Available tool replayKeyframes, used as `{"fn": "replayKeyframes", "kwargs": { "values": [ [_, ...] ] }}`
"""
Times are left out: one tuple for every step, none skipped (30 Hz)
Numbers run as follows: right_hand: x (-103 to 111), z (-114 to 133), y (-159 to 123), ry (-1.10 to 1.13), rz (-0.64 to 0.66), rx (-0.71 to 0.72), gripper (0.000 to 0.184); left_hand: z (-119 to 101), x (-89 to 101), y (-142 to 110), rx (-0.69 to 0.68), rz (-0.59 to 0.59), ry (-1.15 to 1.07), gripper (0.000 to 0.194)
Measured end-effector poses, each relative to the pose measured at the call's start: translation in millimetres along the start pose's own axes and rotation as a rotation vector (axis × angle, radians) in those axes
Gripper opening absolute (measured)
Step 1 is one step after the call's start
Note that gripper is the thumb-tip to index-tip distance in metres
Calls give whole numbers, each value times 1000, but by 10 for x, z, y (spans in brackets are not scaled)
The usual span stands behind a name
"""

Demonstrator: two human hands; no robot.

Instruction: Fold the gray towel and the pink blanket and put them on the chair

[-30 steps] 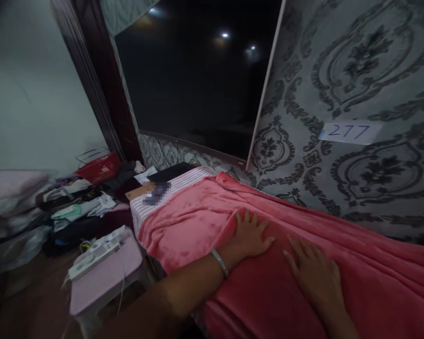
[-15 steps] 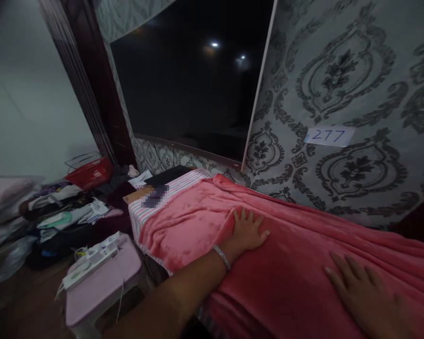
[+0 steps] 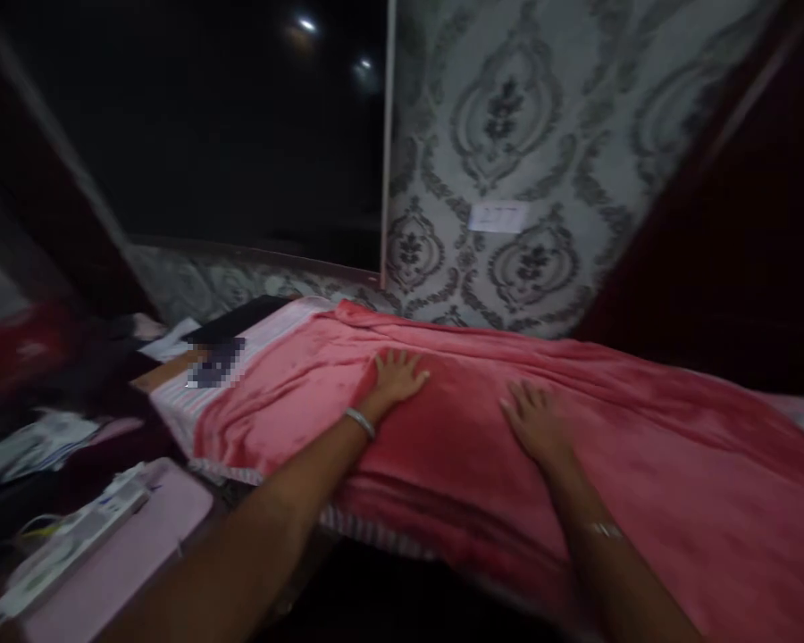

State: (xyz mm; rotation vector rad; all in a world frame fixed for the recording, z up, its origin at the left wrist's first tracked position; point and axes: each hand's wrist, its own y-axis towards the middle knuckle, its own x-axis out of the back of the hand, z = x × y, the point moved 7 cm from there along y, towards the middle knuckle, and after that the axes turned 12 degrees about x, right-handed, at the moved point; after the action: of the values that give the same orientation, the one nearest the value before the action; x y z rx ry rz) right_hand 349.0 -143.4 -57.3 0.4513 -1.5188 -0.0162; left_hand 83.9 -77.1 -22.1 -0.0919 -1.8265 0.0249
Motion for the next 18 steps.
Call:
{"fn": "replayKeyframes", "kwargs": {
  "values": [
    [105,23,-9,-5,31,-65,62,-20,56,-1,-16,29,1,71],
    [188,25,-46,-1,68,-156,65,-38,106,-12,-33,52,4,72],
    [228,28,-116,45,133,-256,64,-53,152,-41,-50,60,7,73],
    [288,89,-187,72,149,-280,63,-61,188,-99,-67,56,10,74],
    [354,188,-260,82,136,-260,61,-73,216,-192,-101,35,14,75],
    [403,313,-344,88,123,-220,60,-107,238,-328,-184,-9,20,73],
    [436,451,-433,91,108,-172,59,-139,230,-496,-278,-39,22,70],
    [446,587,-524,94,100,-129,59,-154,188,-672,-354,-48,23,69],
    [432,707,-612,100,101,-102,59,-157,116,-842,-413,-42,37,68],
    [403,803,-690,107,105,-90,59,-146,28,-986,-444,-31,55,68],
    [366,874,-753,112,106,-88,59,-131,-67,-1100,-457,-20,76,68],
    [331,924,-798,113,102,-90,59,-115,-155,-1180,-458,-19,99,68],
    [301,955,-828,110,93,-93,59,-104,-228,-1231,-455,-28,117,68],
    [280,972,-843,104,82,-95,59,-99,-284,-1256,-451,-45,132,68],
    [267,981,-849,98,69,-96,59,-100,-325,-1265,-451,-65,144,67],
    [262,985,-850,92,60,-98,58,-105,-351,-1263,-454,-85,152,67],
    [262,985,-847,90,55,-101,58,-112,-368,-1254,-458,-97,159,67],
    [267,986,-844,90,54,-107,58,-117,-377,-1243,-460,-105,167,66]
  ]
}}
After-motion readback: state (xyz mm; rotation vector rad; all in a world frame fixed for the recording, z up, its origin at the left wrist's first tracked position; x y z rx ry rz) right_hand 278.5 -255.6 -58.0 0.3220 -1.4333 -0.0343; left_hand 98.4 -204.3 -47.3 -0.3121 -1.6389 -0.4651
